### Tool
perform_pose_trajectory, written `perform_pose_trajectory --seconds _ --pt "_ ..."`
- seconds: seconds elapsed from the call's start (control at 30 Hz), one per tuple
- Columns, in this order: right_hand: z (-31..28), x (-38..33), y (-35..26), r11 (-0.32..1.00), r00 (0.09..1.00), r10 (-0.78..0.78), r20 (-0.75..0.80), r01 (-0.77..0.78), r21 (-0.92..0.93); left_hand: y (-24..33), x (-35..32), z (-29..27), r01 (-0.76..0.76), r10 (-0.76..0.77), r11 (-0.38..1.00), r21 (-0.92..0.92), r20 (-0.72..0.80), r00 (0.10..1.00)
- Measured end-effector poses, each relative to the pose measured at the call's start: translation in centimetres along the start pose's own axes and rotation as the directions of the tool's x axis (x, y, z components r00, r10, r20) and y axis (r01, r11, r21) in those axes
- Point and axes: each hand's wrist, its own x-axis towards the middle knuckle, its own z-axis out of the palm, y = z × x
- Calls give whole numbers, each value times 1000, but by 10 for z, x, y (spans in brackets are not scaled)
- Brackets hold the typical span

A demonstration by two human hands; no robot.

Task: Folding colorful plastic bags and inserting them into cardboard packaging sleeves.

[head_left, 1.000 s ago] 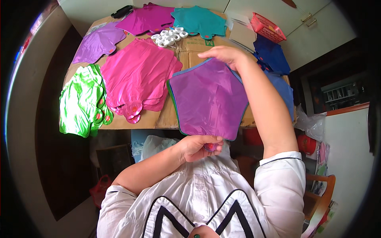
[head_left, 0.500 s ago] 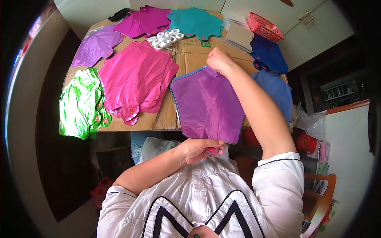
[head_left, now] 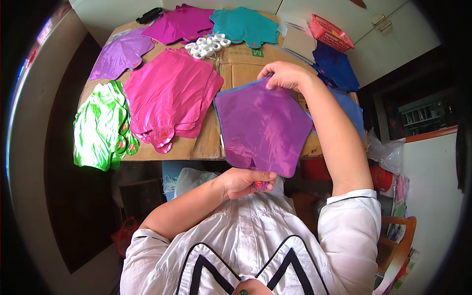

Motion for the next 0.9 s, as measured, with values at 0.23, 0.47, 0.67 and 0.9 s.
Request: perform_pose_trajectory --seconds 0.23,0.47,0.67,0.9 --pt "13 -4 5 996 985 76 -157 -67 58 9 -14 -11 30 14 958 -286 150 989" --pt "23 -7 6 996 981 80 -176 -84 -13 1 -15 -6 11 -12 974 -226 -3 1000" --pt "19 1 6 996 951 77 -299 -87 -20 -3 -4 7 32 -43 995 -94 -119 992" --pt "22 22 0 963 909 130 -396 -211 -168 -5 4 20 -34 23 998 -50 -209 978"
